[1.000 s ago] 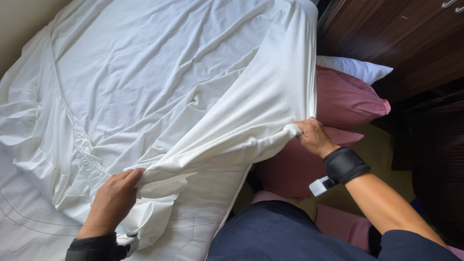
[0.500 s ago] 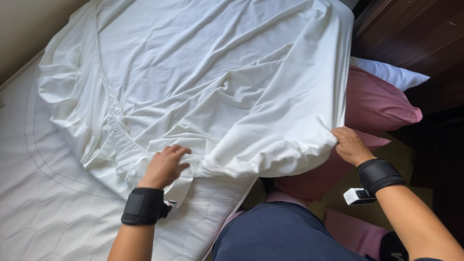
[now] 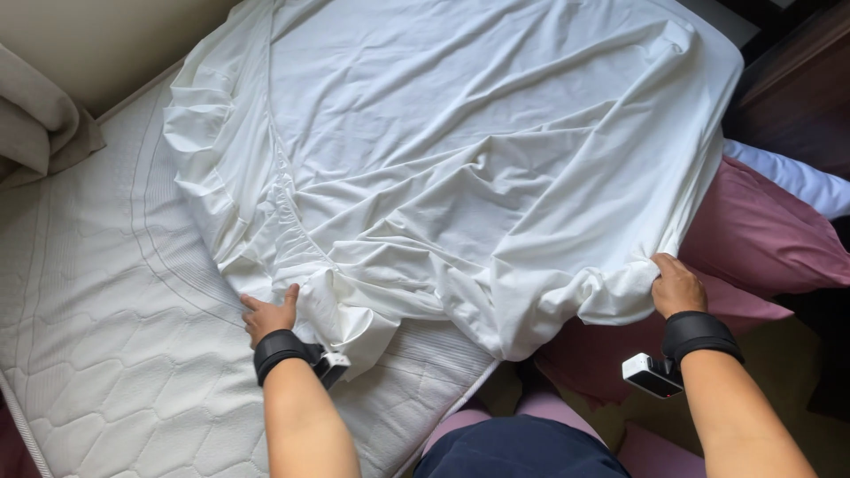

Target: The person picks up a white pillow and places it on the bed, then picks up a pink pillow and places it on the bed. The person then removes a white fitted sheet from the mattress and places it on the floor.

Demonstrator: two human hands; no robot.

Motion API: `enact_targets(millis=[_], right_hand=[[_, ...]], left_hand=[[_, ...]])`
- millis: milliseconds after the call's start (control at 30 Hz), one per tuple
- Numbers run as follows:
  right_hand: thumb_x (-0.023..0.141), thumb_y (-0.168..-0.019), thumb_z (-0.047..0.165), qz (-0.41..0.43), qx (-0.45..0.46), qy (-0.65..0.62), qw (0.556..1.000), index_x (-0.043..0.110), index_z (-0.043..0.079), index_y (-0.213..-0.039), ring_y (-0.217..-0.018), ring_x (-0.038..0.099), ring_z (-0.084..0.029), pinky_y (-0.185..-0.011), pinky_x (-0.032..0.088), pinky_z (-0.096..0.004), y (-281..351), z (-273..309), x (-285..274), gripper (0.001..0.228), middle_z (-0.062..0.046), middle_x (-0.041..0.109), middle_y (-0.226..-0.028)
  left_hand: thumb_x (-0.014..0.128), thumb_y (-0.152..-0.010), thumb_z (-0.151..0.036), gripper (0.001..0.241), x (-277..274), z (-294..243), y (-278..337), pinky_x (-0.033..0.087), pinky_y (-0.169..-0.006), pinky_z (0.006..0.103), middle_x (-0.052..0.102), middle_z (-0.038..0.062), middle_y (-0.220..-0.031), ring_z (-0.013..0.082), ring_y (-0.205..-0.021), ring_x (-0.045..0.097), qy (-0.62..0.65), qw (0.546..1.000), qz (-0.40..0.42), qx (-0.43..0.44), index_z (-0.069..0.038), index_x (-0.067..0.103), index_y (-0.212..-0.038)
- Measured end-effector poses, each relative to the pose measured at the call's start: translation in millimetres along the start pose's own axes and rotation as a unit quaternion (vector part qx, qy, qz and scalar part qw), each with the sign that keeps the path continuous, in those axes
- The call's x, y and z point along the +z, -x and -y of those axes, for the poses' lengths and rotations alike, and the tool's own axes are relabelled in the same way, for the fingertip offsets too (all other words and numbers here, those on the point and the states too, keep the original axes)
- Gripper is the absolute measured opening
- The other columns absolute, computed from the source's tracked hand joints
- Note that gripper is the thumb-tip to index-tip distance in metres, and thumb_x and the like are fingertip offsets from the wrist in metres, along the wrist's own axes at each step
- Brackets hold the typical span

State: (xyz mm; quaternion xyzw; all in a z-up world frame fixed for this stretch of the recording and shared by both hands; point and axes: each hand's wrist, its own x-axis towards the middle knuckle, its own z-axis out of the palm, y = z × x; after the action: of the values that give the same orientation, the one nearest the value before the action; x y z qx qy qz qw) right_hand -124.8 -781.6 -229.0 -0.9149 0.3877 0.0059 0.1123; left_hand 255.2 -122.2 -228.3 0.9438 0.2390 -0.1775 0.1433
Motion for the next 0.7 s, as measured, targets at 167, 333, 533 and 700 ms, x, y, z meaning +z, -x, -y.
enact_targets(millis=[167, 333, 533, 700], right_hand=[[0.047, -0.094, 0.005, 0.012, 0.017, -0.009, 1.0, 0.062, 0.015, -0.138, -0.127, 0.059, -0.037, -0.107, 0.047, -0.048, -9.4, 12.5, 4.6, 0.048, -0.005, 0.058, -0.15], [0.047, -0.092, 0.003, 0.06, 0.026, -0.013, 0.998, 0.064, 0.015, -0.137, -0.128, 0.058, -0.038, -0.109, 0.046, -0.048, -16.8, -40.2, 22.4, 0.05, -0.009, 0.06, -0.147], [0.049, -0.088, 0.001, 0.115, 0.035, -0.043, 0.992, 0.068, 0.015, -0.13, -0.129, 0.058, -0.037, -0.109, 0.046, -0.046, -48.7, -73.4, 37.9, 0.048, -0.009, 0.063, -0.142], [0.05, -0.086, 0.001, 0.125, -0.009, -0.06, 0.99, 0.069, 0.016, -0.125, -0.126, 0.061, -0.036, -0.108, 0.048, -0.044, -96.0, -81.5, 54.6, 0.045, -0.009, 0.065, -0.139]], left_hand=[[0.081, -0.071, -0.079, 0.147, 38.4, -9.5, 0.6, 0.032, -0.12, 0.0502, 0.022, 0.04, -0.16, 0.0489, -0.148, 0.03, 0.086, 0.993, 0.066, -0.036, -0.015, -0.015, -0.163], [0.081, -0.073, -0.05, 0.143, 103.8, -22.3, 11.3, 0.042, -0.118, 0.0405, 0.051, 0.03, -0.149, 0.0421, -0.137, 0.054, 0.066, 0.992, 0.109, 0.005, -0.014, -0.02, -0.167], [0.083, -0.078, -0.031, 0.111, 164.2, -39.3, -6.0, 0.046, -0.11, 0.042, 0.059, 0.026, -0.14, 0.0392, -0.128, 0.06, 0.077, 0.995, 0.057, 0.036, -0.009, 0.012, -0.16], [0.059, -0.083, 0.004, 0.087, 94.8, -209.3, 121.6, 0.054, -0.095, 0.0433, 0.068, 0.021, -0.125, 0.0356, -0.107, 0.07, 0.057, 0.934, 0.154, 0.317, -0.021, 0.032, -0.162]])
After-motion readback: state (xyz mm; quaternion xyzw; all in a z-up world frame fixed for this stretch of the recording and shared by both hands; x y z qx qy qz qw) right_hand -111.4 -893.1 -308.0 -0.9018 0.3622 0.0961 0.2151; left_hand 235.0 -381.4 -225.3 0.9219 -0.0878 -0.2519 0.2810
